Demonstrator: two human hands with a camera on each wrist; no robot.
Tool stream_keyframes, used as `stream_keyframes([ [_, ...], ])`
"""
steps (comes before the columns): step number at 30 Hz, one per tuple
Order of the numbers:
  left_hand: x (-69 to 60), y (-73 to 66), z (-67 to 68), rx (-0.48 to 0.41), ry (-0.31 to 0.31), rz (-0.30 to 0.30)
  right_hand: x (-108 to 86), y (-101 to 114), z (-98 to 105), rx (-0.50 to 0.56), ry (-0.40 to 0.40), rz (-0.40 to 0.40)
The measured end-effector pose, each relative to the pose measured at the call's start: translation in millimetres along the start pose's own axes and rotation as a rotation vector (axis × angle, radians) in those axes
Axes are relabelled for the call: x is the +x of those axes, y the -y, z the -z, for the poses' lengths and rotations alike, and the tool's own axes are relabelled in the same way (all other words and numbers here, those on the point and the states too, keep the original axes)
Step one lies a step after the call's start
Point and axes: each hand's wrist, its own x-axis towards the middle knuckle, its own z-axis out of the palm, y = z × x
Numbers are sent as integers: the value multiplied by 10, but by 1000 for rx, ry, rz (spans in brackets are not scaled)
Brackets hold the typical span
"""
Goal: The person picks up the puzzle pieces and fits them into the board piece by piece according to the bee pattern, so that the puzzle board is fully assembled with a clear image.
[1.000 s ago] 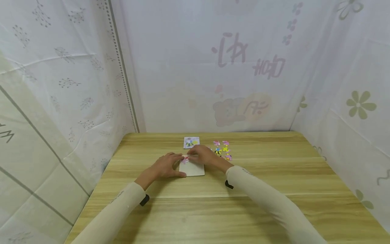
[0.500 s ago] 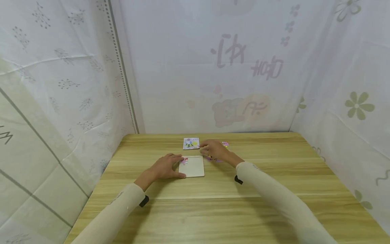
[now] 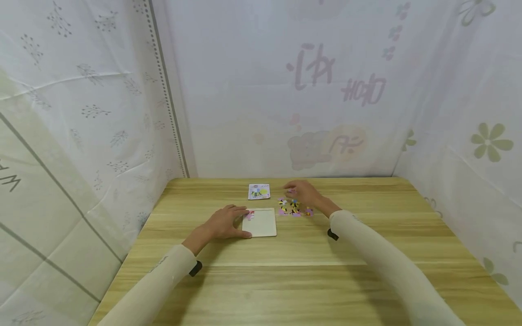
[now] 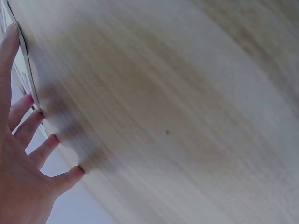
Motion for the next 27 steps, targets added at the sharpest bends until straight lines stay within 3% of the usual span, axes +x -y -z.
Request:
stream_keyframes([
  [8,-11,-21,26,1,6,-2,-12,-161,98,-18,-7,-3],
  [16,-4,-5,16,0,13,2,12,-257,81,-60,17,-27],
  [27,2,-18,20,5,15,6,83,-347,44,-78,25,0],
])
